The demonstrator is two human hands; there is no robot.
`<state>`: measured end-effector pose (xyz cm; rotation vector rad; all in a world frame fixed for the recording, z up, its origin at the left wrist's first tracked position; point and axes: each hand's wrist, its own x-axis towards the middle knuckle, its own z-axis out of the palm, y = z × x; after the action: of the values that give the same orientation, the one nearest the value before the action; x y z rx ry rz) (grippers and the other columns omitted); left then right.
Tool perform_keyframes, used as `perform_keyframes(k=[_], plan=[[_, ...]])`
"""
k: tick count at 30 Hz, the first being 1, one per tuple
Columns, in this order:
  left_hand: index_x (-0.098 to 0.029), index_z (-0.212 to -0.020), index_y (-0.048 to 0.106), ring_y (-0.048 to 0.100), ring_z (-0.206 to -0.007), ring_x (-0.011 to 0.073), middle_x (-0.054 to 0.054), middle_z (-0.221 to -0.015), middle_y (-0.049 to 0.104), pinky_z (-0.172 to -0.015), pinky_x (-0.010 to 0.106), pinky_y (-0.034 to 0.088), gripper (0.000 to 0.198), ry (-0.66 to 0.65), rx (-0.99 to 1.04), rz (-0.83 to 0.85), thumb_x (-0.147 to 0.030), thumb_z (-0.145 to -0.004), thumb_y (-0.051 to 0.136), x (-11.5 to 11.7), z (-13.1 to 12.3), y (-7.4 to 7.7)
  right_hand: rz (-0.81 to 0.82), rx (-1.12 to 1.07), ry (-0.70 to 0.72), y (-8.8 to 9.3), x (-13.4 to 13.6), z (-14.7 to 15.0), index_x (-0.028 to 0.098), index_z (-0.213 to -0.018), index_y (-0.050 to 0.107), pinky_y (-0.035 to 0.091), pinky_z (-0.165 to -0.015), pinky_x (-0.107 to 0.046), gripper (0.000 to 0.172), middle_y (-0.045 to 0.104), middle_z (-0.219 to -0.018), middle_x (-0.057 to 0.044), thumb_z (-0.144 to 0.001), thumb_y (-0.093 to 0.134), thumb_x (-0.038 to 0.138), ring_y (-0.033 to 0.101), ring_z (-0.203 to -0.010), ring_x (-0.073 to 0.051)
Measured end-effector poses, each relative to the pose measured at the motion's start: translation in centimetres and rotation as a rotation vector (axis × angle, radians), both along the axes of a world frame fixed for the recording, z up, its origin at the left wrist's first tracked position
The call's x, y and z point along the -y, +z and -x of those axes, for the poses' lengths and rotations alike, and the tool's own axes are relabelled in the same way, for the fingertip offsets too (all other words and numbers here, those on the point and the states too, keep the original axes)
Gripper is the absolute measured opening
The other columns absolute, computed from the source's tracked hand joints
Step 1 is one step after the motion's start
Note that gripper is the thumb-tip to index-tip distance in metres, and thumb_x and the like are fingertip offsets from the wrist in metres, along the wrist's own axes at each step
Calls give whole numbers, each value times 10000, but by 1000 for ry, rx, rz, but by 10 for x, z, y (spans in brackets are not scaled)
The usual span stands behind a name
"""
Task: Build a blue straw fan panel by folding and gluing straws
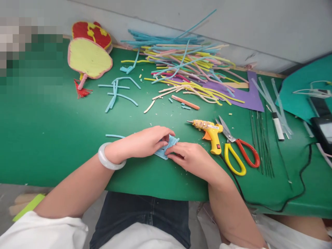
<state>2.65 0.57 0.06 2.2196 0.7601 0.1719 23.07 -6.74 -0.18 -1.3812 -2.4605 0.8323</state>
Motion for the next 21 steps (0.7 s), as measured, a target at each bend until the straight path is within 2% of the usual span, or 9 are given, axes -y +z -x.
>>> perform_keyframes(k=[3, 6, 11, 15, 18, 21], plan=[[-186, -1166, 598, 631, -985, 184, 59, -1096, 683, -846, 289, 471, 248, 78, 55, -21, -266, -948, 509, -7, 8, 9, -17, -17, -6, -2, 0, 1, 244, -979, 716, 452, -730, -241, 137, 756, -925, -1, -961, 586, 206, 689, -847, -152], [-188, -994, 642, 625, -921, 181, 37, -992, 690, -824, 292, 468, 163, 172, 52, -102, -299, -908, 559, -15, 20, 19, -54, -34, -8, -4, 1, 2, 243, -971, 723, 449, -718, -243, 142, 750, -906, 0, -972, 581, 239, 676, -822, -140], [-193, -902, 653, 607, -819, 178, 25, -893, 672, -737, 291, 454, 134, 290, -89, -177, -276, -885, 549, -24, 33, 23, -306, -47, -42, -3, 0, 8, 223, -992, 744, 452, -722, -289, 222, 708, -874, -52, -995, 542, 313, 613, -828, -172], [-198, -897, 653, 608, -825, 186, 34, -919, 672, -714, 289, 447, 142, 299, -167, -224, -277, -892, 535, -26, 37, 18, -475, -37, -1, -3, 1, 18, 254, -1098, 729, 432, -913, -370, 218, 740, -1143, -44, -999, 535, 252, 613, -1083, -207], [-196, -866, 642, 605, -798, 184, 37, -891, 670, -691, 282, 433, 142, 278, -237, -249, -282, -892, 532, -26, 42, 17, -465, -6, 97, -5, 1, 24, 266, -1223, 678, 383, -1027, -400, 279, 698, -1281, -18, -1010, 508, 208, 553, -1275, -200], [-197, -848, 634, 600, -755, 179, 36, -855, 667, -649, 274, 414, 132, 255, -321, -238, -294, -880, 551, -26, 47, 21, -447, 14, 159, -10, 1, 27, 263, -1293, 635, 338, -1099, -426, 314, 662, -1332, -4, -1023, 484, 209, 509, -1344, -201]])
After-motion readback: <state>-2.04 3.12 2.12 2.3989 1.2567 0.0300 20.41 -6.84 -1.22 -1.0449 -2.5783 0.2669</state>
